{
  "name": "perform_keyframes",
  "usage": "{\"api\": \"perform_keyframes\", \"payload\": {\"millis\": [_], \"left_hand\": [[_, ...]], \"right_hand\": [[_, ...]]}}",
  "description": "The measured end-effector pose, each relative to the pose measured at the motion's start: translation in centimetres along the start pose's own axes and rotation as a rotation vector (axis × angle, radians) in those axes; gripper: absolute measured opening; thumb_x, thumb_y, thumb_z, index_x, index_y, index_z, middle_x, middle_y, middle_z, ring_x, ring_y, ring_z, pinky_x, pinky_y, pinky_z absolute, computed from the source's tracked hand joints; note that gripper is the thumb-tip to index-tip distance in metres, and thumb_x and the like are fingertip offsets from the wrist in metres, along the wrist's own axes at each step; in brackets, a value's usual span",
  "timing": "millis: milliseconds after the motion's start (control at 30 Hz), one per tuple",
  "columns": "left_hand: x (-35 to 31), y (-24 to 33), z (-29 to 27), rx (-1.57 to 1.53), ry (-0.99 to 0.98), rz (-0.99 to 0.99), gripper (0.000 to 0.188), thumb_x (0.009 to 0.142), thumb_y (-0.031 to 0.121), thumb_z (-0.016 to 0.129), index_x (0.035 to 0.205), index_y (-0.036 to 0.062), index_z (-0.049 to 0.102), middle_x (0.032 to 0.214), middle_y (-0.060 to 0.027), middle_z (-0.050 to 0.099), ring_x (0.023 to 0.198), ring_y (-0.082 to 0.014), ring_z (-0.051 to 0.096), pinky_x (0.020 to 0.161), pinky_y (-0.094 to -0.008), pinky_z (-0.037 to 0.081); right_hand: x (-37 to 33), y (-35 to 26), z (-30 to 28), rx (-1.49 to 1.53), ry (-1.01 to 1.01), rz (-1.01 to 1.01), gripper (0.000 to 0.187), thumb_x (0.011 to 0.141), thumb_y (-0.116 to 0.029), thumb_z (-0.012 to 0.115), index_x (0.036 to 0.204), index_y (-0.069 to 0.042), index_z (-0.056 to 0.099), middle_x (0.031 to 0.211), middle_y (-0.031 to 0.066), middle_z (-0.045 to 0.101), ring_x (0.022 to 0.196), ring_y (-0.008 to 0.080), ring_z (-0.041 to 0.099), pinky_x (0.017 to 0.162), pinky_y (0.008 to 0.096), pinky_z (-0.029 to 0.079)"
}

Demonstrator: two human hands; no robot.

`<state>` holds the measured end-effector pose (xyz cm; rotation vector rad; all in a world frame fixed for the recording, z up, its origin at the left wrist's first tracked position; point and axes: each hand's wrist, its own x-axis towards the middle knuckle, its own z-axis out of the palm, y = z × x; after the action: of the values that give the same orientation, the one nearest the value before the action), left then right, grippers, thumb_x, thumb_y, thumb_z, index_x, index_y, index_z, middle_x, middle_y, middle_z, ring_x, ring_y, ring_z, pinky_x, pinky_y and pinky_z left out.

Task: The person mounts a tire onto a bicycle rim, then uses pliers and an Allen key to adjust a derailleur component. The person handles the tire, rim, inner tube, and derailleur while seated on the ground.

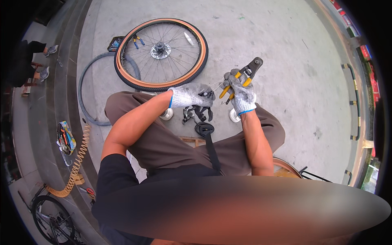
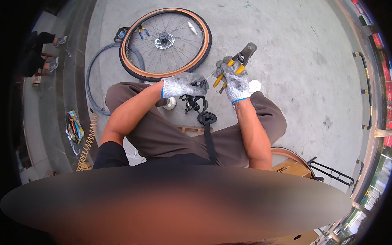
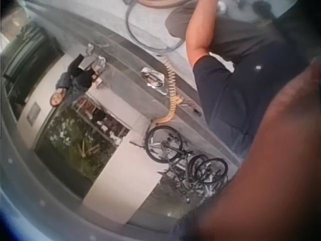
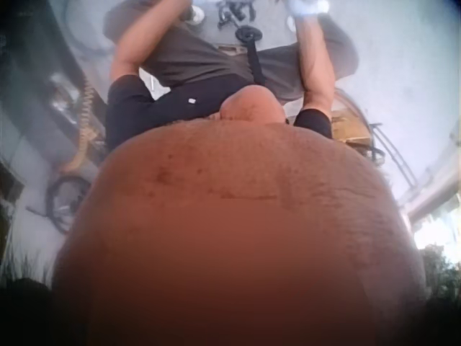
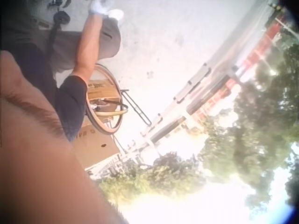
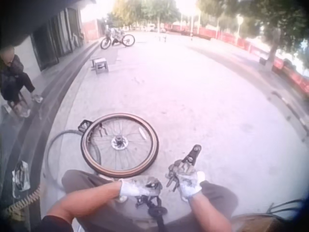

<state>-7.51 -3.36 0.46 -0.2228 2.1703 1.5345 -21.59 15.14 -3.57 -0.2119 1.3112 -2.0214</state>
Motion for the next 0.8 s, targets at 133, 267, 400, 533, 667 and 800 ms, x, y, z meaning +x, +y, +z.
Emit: {"api": "perform_keyframes", "payload": {"millis": [133, 267, 400, 533, 667, 800], "left_hand": [[-0.5, 0.5, -0.2, 0.170, 0.198, 0.028, 0.053, 0.086, 0.036, 0.079, 0.128, 0.0062, 0.069, 0.107, -0.0092, 0.073, 0.098, -0.0182, 0.068, 0.091, -0.0329, 0.054], [-1.5, 0.7, -1.6, 0.114, 0.255, -0.006, 0.056, 0.084, 0.033, 0.080, 0.131, 0.0051, 0.068, 0.113, -0.0126, 0.075, 0.103, -0.0239, 0.071, 0.094, -0.0358, 0.055], [-2.3, 0.8, -3.2, 0.212, 0.368, -0.052, 0.062, 0.082, 0.036, 0.079, 0.135, 0.0061, 0.066, 0.123, -0.0186, 0.073, 0.113, -0.0311, 0.071, 0.100, -0.0404, 0.053], [-2.9, 0.7, -4.2, 0.313, 0.436, -0.076, 0.064, 0.081, 0.037, 0.078, 0.136, 0.0064, 0.066, 0.126, -0.0192, 0.072, 0.115, -0.0328, 0.070, 0.101, -0.0409, 0.053], [-3.4, 0.9, -4.4, 0.322, 0.390, -0.088, 0.062, 0.080, 0.034, 0.082, 0.133, 0.0043, 0.068, 0.120, -0.0202, 0.074, 0.111, -0.0323, 0.071, 0.099, -0.0398, 0.054], [-3.5, 1.2, -4.2, 0.390, 0.342, -0.061, 0.063, 0.078, 0.035, 0.083, 0.130, 0.0044, 0.069, 0.116, -0.0206, 0.074, 0.107, -0.0333, 0.072, 0.095, -0.0398, 0.055]], "right_hand": [[0.2, -0.1, -0.3, 0.027, -0.029, 0.002, 0.024, 0.102, -0.004, 0.064, 0.126, -0.002, 0.058, 0.110, 0.0151, 0.068, 0.089, 0.0219, 0.069, 0.084, 0.0389, 0.063], [0.1, -0.1, -1.1, -0.010, -0.047, 0.034, 0.034, 0.104, -0.006, 0.062, 0.137, 0.000, 0.056, 0.114, 0.0144, 0.068, 0.094, 0.0208, 0.069, 0.090, 0.0368, 0.060], [-0.7, 0.7, -1.9, -0.288, -0.155, 0.215, 0.044, 0.104, -0.015, 0.065, 0.144, -0.004, 0.053, 0.118, 0.0108, 0.068, 0.101, 0.0206, 0.070, 0.090, 0.0360, 0.058], [-2.0, 2.7, -1.4, -0.967, -0.292, -0.010, 0.046, 0.094, -0.007, 0.066, 0.137, -0.002, 0.052, 0.113, 0.0135, 0.075, 0.103, 0.0244, 0.072, 0.093, 0.0362, 0.056], [-2.1, 3.6, -0.8, -1.133, -0.305, -0.059, 0.030, 0.093, -0.006, 0.062, 0.122, -0.002, 0.054, 0.107, 0.0157, 0.075, 0.104, 0.0306, 0.073, 0.092, 0.0378, 0.056], [-1.8, 3.4, -1.0, -1.212, -0.445, -0.017, 0.033, 0.088, -0.001, 0.057, 0.120, -0.001, 0.060, 0.114, 0.0183, 0.072, 0.109, 0.0346, 0.070, 0.097, 0.0405, 0.053]]}}
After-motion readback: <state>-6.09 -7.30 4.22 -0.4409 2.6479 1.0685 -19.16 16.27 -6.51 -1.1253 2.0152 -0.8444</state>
